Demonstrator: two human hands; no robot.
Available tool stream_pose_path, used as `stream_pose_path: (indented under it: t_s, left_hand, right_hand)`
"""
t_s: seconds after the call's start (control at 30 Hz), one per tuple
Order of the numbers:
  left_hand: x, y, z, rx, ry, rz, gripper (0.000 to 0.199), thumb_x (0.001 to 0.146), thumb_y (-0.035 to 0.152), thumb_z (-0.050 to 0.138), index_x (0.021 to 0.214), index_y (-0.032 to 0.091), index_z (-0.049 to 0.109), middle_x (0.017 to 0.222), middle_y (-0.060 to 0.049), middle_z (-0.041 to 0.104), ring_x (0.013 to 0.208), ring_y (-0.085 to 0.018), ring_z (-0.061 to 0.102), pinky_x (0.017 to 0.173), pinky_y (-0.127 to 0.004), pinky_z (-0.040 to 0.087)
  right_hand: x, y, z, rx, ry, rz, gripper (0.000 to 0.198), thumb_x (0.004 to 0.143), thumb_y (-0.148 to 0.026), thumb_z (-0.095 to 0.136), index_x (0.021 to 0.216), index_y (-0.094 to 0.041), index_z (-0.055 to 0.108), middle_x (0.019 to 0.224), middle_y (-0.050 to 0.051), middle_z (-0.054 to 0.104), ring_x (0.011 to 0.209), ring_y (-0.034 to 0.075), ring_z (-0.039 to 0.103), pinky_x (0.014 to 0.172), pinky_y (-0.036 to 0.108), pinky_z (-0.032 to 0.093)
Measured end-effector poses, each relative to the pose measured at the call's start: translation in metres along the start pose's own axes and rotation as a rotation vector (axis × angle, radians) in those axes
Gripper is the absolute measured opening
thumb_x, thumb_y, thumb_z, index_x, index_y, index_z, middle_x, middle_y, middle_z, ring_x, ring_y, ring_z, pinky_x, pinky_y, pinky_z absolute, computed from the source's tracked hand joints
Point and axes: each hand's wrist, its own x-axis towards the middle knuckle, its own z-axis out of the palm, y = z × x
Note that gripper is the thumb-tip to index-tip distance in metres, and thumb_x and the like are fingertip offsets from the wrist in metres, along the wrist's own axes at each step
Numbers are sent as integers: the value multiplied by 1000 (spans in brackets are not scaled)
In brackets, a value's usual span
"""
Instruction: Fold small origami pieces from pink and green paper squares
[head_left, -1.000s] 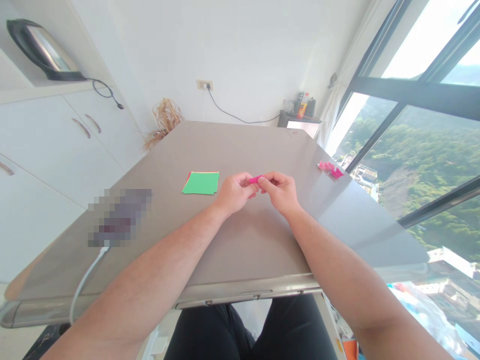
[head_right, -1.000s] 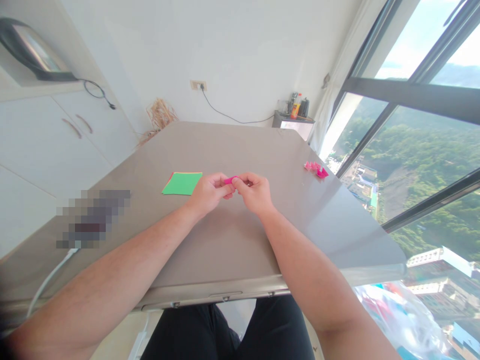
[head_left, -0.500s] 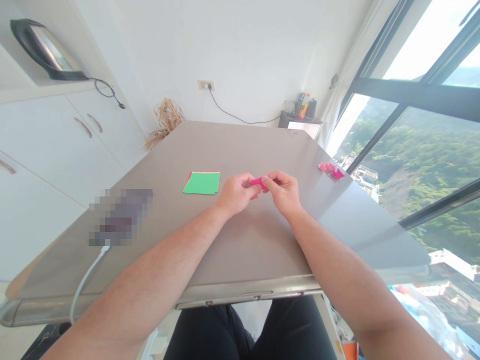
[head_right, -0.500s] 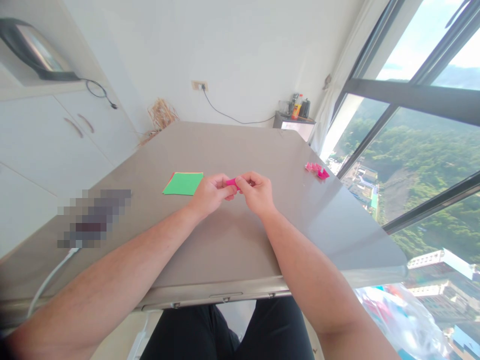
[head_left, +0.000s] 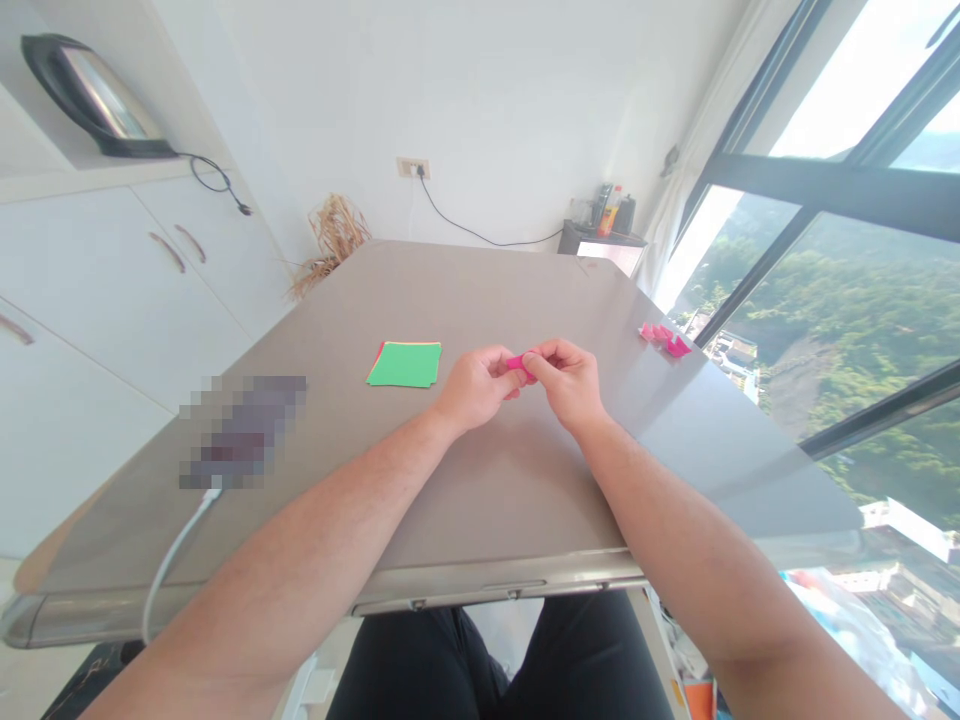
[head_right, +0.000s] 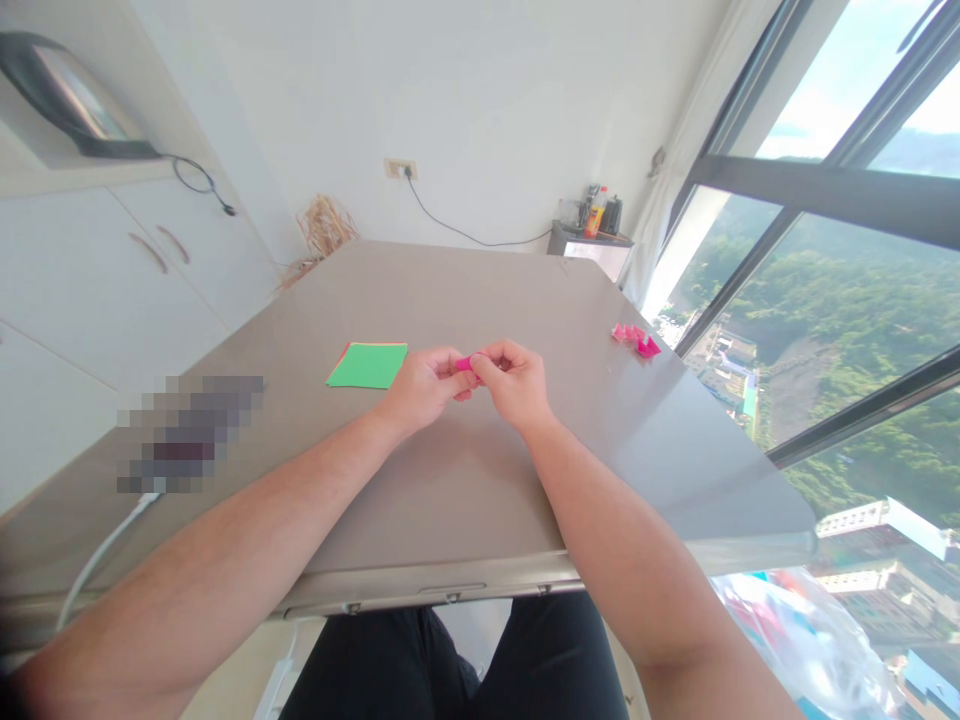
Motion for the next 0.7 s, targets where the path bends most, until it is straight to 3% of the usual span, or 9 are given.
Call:
stream_pose_path:
  t_s: [0.43,0.7]
  left_hand:
    - [2,-6,-1,73,51,6,25,78,41,75,75,18,64,70,-2,69,61,-13,61,61,-27,48]
    - [2,-4,-2,15,88,1,22,80,39,73,82,18,65,78,-5,72,72,-17,67,65,-30,53]
  right_hand:
    - [3,1,-4,-119,-41,7,18,77,-38,70,75,-20,69,68,1,67,64,15,60,63,30,49]
    - [5,1,-8,-251,-37,40,23,76,-40,71,65,-20,65,56,-3,57,52,10,44,49,26,36]
